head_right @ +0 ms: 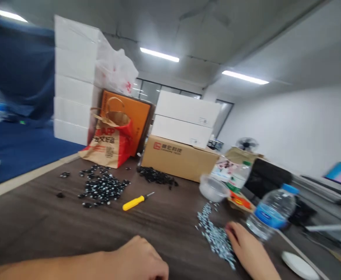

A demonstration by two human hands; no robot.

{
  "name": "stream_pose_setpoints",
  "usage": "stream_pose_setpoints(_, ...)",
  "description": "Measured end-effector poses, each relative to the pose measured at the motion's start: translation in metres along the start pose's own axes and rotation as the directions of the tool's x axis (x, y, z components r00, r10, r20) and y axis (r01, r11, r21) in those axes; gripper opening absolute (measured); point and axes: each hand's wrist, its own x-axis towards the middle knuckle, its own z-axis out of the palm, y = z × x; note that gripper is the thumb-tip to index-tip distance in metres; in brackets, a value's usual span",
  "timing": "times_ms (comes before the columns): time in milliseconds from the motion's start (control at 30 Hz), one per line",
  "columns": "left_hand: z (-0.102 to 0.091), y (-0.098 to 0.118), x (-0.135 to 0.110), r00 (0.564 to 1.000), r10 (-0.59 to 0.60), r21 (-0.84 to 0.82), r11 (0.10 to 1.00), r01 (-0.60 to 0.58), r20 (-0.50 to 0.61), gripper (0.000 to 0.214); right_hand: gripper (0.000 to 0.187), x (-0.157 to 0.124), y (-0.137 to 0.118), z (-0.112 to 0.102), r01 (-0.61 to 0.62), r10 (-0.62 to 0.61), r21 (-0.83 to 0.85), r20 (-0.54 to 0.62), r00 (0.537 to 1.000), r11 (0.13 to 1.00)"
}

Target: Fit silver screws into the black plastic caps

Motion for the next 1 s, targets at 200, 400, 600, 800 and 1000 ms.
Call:
stream_pose_setpoints(200,-0.013,0.005,-0.009,0.990,-0.124,-0.022,0.992,0.123,-0.062,0.024,0.024,0.011,0.004,0.001,-0.062,0.075,-0.104,0.119,0.990,0.993)
stream_pose_setpoints(400,-0.026,0.016,-0.013,0.965,-0.238,-0.046,0.971,0.234,-0.112,0.018,0.020,0.022,-0.004,-0.014,-0.112,0.158,-0.184,0.261,0.952,0.977)
stream_pose_setpoints(600,-0.024,0.019,-0.015,0.961,-0.259,-0.057,0.965,0.254,-0.094,0.014,0.024,0.031,-0.010,-0.020,-0.167,0.229,-0.208,0.325,0.917,0.964)
stream_pose_setpoints(800,-0.021,0.017,-0.012,0.964,-0.257,-0.062,0.965,0.254,-0.067,0.015,0.024,0.032,-0.016,-0.028,-0.161,0.189,-0.115,0.303,0.934,0.980)
stream_pose_setpoints(1000,-0.021,0.018,-0.013,0.963,-0.262,-0.065,0.964,0.259,-0.054,0.013,0.021,0.035,-0.038,-0.036,-0.081,0.060,0.091,0.222,0.973,0.993)
